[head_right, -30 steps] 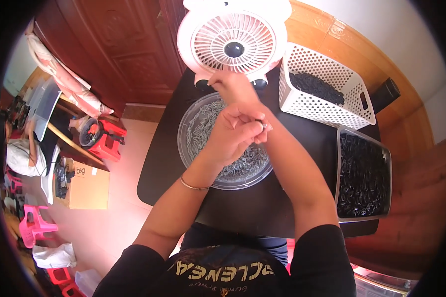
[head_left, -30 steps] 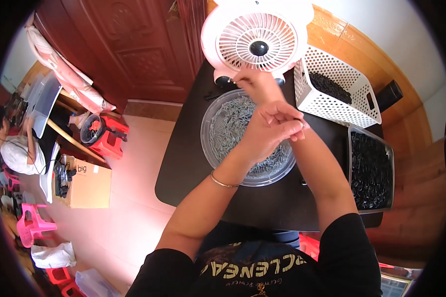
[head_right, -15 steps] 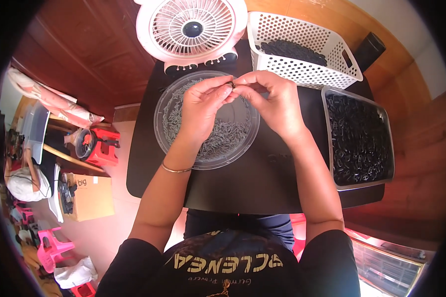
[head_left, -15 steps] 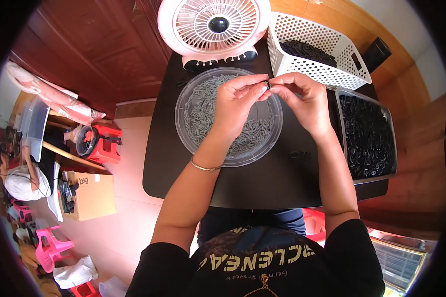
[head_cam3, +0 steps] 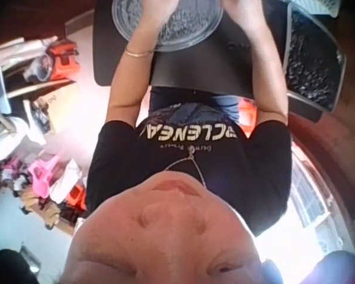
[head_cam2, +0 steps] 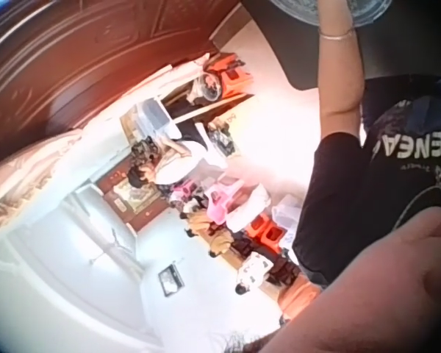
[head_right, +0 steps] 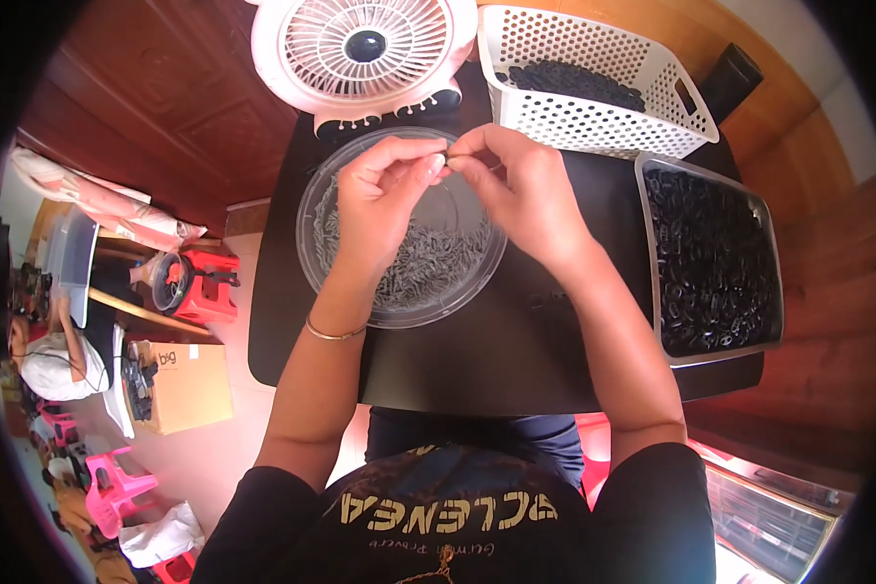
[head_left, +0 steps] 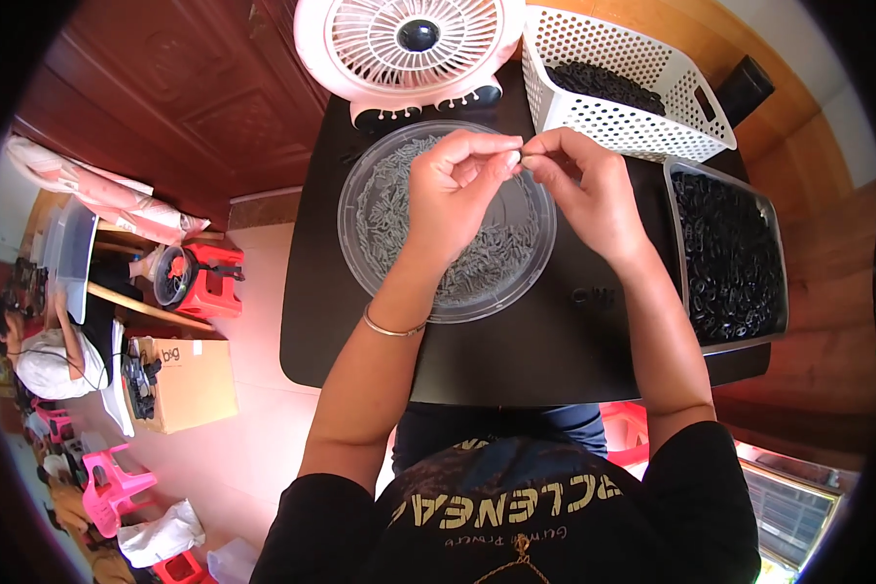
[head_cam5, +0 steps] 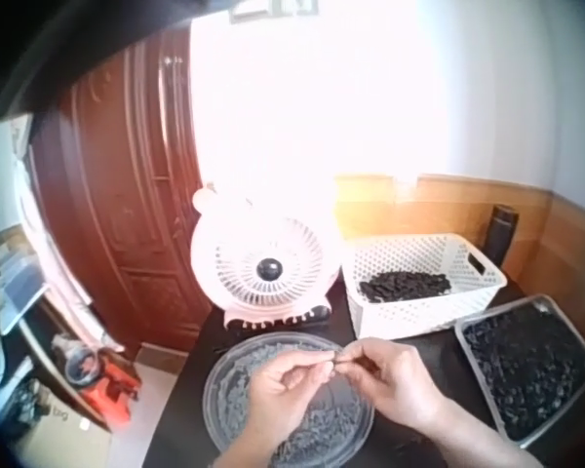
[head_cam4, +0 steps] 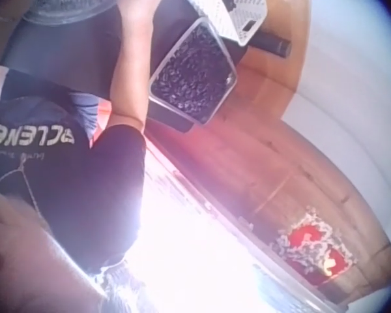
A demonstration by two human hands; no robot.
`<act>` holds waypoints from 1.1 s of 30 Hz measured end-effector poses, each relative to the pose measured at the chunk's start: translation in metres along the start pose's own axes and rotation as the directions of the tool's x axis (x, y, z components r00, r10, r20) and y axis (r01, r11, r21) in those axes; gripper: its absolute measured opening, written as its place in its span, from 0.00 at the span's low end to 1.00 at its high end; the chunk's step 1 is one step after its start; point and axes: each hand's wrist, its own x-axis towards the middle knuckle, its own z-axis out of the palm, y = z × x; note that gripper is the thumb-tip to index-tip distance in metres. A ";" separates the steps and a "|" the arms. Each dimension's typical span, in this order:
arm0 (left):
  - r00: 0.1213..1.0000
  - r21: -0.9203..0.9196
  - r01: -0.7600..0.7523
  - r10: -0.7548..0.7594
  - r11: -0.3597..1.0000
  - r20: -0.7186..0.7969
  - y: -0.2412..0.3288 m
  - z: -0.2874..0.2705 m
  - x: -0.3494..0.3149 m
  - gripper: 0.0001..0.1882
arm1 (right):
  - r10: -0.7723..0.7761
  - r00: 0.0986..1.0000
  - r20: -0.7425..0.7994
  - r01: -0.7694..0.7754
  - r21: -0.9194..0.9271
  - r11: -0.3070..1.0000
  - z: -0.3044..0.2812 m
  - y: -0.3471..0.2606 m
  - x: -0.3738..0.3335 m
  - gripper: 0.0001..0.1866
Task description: The person assembles small rubber parts by hand, inserting metal pins into them.
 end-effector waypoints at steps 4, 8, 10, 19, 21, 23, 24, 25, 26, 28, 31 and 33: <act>0.988 -0.036 0.125 -0.128 0.991 -0.086 0.001 -0.005 0.003 0.07 | 0.139 0.970 0.200 -0.141 -0.008 0.990 -0.025 0.003 -0.012 0.07; 0.979 -0.107 0.182 -0.190 0.977 -0.074 -0.008 -0.002 0.001 0.07 | 0.285 0.797 0.532 -0.161 -0.266 0.950 -0.052 0.003 -0.049 0.10; 0.977 -0.131 0.201 -0.208 0.971 -0.047 -0.010 0.007 -0.001 0.07 | 0.251 0.810 0.530 -0.056 -0.355 0.933 -0.053 0.005 -0.065 0.11; 0.918 -0.203 0.397 -0.392 0.895 0.067 -0.016 0.017 -0.014 0.08 | 0.386 0.906 0.176 -0.421 0.276 0.864 -0.045 0.025 -0.058 0.06; 0.911 -0.218 0.411 -0.407 0.885 0.068 -0.016 0.020 -0.017 0.08 | 0.337 0.938 0.087 -0.337 0.473 0.814 -0.042 0.026 -0.047 0.05; 0.904 -0.231 0.425 -0.421 0.875 0.068 -0.017 0.021 -0.018 0.08 | 0.337 0.940 0.047 -0.313 0.511 0.801 -0.035 0.024 -0.043 0.06; 0.904 -0.212 0.427 -0.421 0.879 0.074 -0.018 0.022 -0.018 0.08 | 0.342 0.940 0.008 -0.291 0.545 0.786 -0.033 0.024 -0.042 0.07; 0.903 -0.193 0.429 -0.421 0.883 0.080 -0.019 0.022 -0.019 0.09 | 0.343 0.939 0.008 -0.291 0.547 0.785 -0.031 0.025 -0.042 0.07; 0.902 -0.192 0.431 -0.423 0.882 0.081 -0.019 0.023 -0.019 0.09 | 0.341 0.940 0.028 -0.299 0.550 0.780 -0.030 0.025 -0.044 0.08; 0.914 -0.176 0.405 -0.395 0.897 0.089 -0.017 0.025 -0.019 0.09 | 0.333 0.941 0.055 -0.307 0.550 0.777 -0.028 0.028 -0.047 0.09; 0.923 -0.160 0.385 -0.375 0.909 0.089 -0.018 0.026 -0.021 0.08 | 0.327 0.944 0.053 -0.296 0.576 0.762 -0.027 0.031 -0.048 0.08; 0.922 -0.142 0.387 -0.377 0.911 0.089 -0.017 0.026 -0.021 0.08 | 0.332 0.942 0.051 -0.295 0.598 0.745 -0.029 0.034 -0.050 0.08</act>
